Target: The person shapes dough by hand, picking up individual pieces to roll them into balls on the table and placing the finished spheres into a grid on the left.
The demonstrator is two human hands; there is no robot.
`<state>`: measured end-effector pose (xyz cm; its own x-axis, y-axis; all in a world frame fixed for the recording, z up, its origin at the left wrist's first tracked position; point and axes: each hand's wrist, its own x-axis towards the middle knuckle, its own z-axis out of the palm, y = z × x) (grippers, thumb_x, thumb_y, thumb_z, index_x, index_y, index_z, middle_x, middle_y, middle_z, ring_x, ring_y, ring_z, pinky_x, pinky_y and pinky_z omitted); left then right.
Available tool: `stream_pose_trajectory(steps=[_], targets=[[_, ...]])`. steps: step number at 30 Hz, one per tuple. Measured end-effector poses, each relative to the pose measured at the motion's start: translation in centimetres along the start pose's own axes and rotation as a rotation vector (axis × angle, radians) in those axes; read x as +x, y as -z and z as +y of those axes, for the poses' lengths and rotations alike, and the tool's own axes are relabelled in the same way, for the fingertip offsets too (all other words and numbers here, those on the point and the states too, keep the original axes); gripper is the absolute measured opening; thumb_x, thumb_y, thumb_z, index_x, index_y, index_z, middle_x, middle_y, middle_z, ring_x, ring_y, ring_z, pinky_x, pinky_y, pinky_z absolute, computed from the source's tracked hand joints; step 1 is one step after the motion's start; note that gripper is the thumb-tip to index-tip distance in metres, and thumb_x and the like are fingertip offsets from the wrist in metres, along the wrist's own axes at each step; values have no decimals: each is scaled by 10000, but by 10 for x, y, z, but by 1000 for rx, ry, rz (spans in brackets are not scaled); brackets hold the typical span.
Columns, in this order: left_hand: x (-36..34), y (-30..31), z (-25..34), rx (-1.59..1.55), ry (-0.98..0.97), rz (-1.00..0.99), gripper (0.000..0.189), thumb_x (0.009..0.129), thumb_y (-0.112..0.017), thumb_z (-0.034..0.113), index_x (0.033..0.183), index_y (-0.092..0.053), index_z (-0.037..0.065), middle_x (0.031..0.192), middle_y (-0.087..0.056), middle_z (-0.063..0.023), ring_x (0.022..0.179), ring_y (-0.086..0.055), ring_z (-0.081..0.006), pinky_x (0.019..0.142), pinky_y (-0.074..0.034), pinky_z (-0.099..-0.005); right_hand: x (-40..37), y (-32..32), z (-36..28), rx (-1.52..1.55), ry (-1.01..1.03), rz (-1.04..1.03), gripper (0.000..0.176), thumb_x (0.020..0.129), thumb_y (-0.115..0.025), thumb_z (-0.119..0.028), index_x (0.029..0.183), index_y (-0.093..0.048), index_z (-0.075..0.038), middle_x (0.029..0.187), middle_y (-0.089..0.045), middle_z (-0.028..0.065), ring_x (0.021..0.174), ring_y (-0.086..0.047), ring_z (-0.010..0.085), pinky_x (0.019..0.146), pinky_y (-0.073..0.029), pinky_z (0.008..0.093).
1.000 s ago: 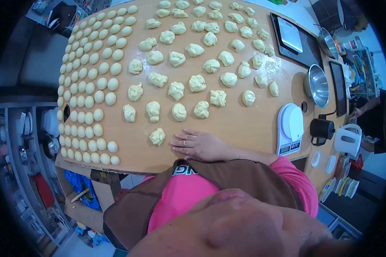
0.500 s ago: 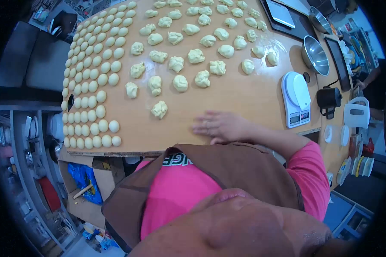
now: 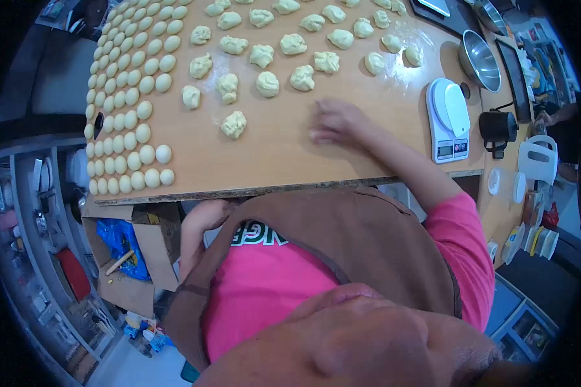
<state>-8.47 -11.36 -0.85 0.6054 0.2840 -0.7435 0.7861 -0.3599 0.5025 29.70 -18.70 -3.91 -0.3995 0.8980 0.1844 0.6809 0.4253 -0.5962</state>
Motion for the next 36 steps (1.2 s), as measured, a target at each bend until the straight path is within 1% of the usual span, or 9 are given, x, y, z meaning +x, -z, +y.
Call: stream_pose_trajectory(steps=[1, 3, 5, 8, 14, 17, 20, 23, 36], targets=[[-6, 6, 5, -2, 0, -4, 251, 858, -548, 197, 1052, -647, 72, 1065, -627, -209, 956, -599, -383, 853, -475, -407, 25, -4, -17, 2, -3, -3, 251, 794, -716, -202, 959, -641, -28, 1020, -566, 113, 969, -558, 250, 826, -505, 367], [-17, 9, 1, 59, -319, 0, 196, 834, -562, 116, 995, -642, 37, 997, -639, -204, 847, -622, -364, 765, -501, -390, 64, -22, -57, 995, -458, 182, 360, 755, -742, -217, 1010, -573, -28, 939, -521, 128, 878, -530, 282, 717, -491, 405], [-30, 12, 3, 54, -353, 30, 173, 811, -546, 28, 963, -627, 9, 912, -651, -173, 742, -627, -317, 687, -510, -358, 35, -22, -81, 209, 92, -94, 369, 780, -709, -196, 1090, -579, -45, 1081, -495, 158, 973, -525, 292, 775, -468, 403], [-56, 42, 27, -309, -256, 162, 232, 799, -458, -55, 957, -620, -6, 812, -637, -104, 734, -616, -195, 670, -502, -313, -15, -23, -25, 127, 59, -231, 283, 790, -687, -179, 1024, -586, -55, 1001, -533, 139, 942, -538, 304, 785, -464, 405], [50, 56, 64, -631, -1130, 1366, 194, 771, -448, -102, 865, -581, 3, 777, -567, -73, 717, -520, -140, 625, -434, -248, 62, -17, -38, 88, 83, 173, 266, 755, -724, -181, 905, -550, -47, 913, -551, 130, 867, -553, 307, 731, -459, 396], [84, 59, 75, -437, -1204, 1566, 182, 756, -477, -100, 861, -570, 16, 761, -580, -83, 693, -540, -160, 608, -443, -259, 28, -30, -72, 237, 95, -42, 231, 768, -720, -167, 889, -557, -57, 890, -552, 126, 850, -558, 302, 707, -457, 399], [88, 61, 64, -129, -1201, 1606, 179, 750, -495, -96, 866, -565, 22, 737, -592, -94, 649, -555, -189, 577, -447, -270, -10, -7, -27, -51, -7, -100, 207, 772, -716, -151, 853, -552, -55, 840, -551, 125, 805, -562, 303, 672, -460, 406], [87, 60, 63, -131, -1176, 1626, 166, 744, -513, -86, 855, -559, 30, 719, -601, -104, 615, -562, -211, 557, -452, -287, 28, 3, -17, -76, 50, 253, 209, 774, -710, -141, 831, -532, -47, 803, -545, 132, 751, -552, 310, 651, -457, 411], [85, 59, 62, -170, -1217, 1582, 200, 731, -497, -107, 871, -547, 26, 750, -596, -120, 621, -549, -214, 551, -432, -293, 63, -24, -38, 26, 62, 255, 182, 809, -664, -147, 797, -506, -57, 765, -513, 122, 724, -521, 317, 654, -436, 409]])
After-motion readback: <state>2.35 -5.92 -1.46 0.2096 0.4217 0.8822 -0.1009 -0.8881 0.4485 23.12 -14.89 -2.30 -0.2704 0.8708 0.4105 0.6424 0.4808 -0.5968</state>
